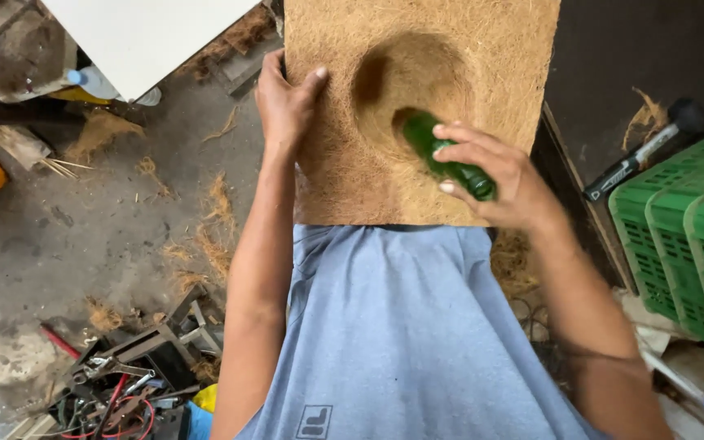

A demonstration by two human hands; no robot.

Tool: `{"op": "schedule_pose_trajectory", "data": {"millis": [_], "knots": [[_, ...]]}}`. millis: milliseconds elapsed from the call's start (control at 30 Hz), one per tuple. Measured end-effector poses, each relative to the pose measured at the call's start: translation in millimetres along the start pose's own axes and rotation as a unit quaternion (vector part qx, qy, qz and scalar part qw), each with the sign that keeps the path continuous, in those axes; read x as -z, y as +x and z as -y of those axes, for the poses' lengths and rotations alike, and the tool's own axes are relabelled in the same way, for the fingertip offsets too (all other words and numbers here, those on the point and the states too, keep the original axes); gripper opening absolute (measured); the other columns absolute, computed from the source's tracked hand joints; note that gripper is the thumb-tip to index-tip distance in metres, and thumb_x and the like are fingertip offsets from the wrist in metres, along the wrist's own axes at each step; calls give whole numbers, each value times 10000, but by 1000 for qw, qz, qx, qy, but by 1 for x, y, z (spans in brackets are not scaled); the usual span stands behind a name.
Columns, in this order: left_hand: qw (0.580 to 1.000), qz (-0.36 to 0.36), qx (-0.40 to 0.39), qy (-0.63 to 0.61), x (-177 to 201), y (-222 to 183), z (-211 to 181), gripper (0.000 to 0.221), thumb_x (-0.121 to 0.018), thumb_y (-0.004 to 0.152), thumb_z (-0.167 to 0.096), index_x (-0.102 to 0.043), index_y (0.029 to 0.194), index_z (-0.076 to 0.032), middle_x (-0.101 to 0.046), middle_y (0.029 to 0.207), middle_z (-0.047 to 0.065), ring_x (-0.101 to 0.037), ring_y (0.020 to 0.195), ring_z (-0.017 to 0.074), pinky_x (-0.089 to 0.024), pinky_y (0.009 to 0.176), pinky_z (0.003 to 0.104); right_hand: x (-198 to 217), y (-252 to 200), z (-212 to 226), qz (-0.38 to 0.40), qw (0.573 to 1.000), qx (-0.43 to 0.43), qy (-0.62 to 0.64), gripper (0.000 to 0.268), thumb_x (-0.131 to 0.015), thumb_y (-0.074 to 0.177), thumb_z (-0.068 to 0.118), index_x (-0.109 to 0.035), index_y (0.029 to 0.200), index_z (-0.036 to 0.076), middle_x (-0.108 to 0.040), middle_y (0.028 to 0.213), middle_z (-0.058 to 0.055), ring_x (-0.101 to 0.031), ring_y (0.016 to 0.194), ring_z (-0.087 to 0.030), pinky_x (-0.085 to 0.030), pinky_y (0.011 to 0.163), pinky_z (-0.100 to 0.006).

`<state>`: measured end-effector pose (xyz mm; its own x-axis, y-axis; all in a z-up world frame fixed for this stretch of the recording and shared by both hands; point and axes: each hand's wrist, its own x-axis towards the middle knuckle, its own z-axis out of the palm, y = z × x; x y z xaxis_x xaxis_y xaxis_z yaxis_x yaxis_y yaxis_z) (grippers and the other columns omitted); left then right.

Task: Shaping a coconut fiber hat by pressing a glass bottle into the mold and then trimming the excess material with scissors.

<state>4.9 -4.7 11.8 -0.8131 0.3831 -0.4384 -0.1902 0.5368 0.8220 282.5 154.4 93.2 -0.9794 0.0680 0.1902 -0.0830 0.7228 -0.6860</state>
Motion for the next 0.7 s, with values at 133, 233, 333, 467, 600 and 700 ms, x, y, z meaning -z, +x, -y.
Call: {"op": "schedule_pose_trajectory", "data": {"millis": [133, 233, 333, 467, 600, 700], "knots": [[999, -4, -15, -34, -4, -2, 2, 539, -813, 844, -236, -557, 1288, -72, -754, 1217, 121, -785, 1021, 213, -695, 888, 335, -15, 34, 36, -39, 994, 26, 96, 321, -523, 1082, 322, -606, 1228, 48, -629, 1238, -172, -647, 1175, -314, -604, 1083, -448], [1000, -11, -28, -3, -7, 1, 7, 554, -836, 850, -246, -561, 1298, -69, -749, 1213, 117, -753, 1041, 225, -628, 976, 386, -30, 21, 26, 17, 1000, 8, 18, 371, -707, 996, 196, -569, 1317, 74, -562, 1458, -260, -583, 1319, -518, -506, 1116, -653], [999, -18, -18, -23, -5, -1, 11, 545, -833, 844, -256, -565, 1282, -75, -746, 1236, 124, -766, 1080, 241, -644, 984, 386, -37, 26, 30, -22, 998, -1, -61, 367, -663, 1020, 314, -590, 1270, 55, -582, 1438, -239, -599, 1318, -478, -419, 1175, -674], [999, -18, -10, -31, -3, -6, 6, 541, -834, 828, -274, -574, 1271, -105, -754, 1239, 97, -770, 1048, 207, -655, 937, 378, -44, 33, 23, -51, 999, -15, 9, 346, -588, 1050, 328, -609, 1264, 56, -595, 1411, -233, -593, 1328, -426, -491, 1155, -631], [999, -19, -19, -38, -5, -4, 7, 552, -842, 816, -283, -576, 1266, -102, -755, 1230, 94, -760, 1052, 210, -650, 920, 382, -55, 37, 21, -17, 1000, -11, -23, 374, -692, 1011, 262, -563, 1288, 48, -543, 1463, -271, -600, 1310, -461, -451, 1140, -669], [999, -24, -14, -37, -3, -14, 0, 545, -810, 819, -314, -581, 1272, -115, -753, 1255, 104, -767, 1086, 238, -641, 950, 416, -61, 57, 46, -127, 985, -107, -52, 330, -752, 993, 200, -637, 1260, 44, -566, 1465, -230, -555, 1375, -421, -425, 1200, -520]]}}
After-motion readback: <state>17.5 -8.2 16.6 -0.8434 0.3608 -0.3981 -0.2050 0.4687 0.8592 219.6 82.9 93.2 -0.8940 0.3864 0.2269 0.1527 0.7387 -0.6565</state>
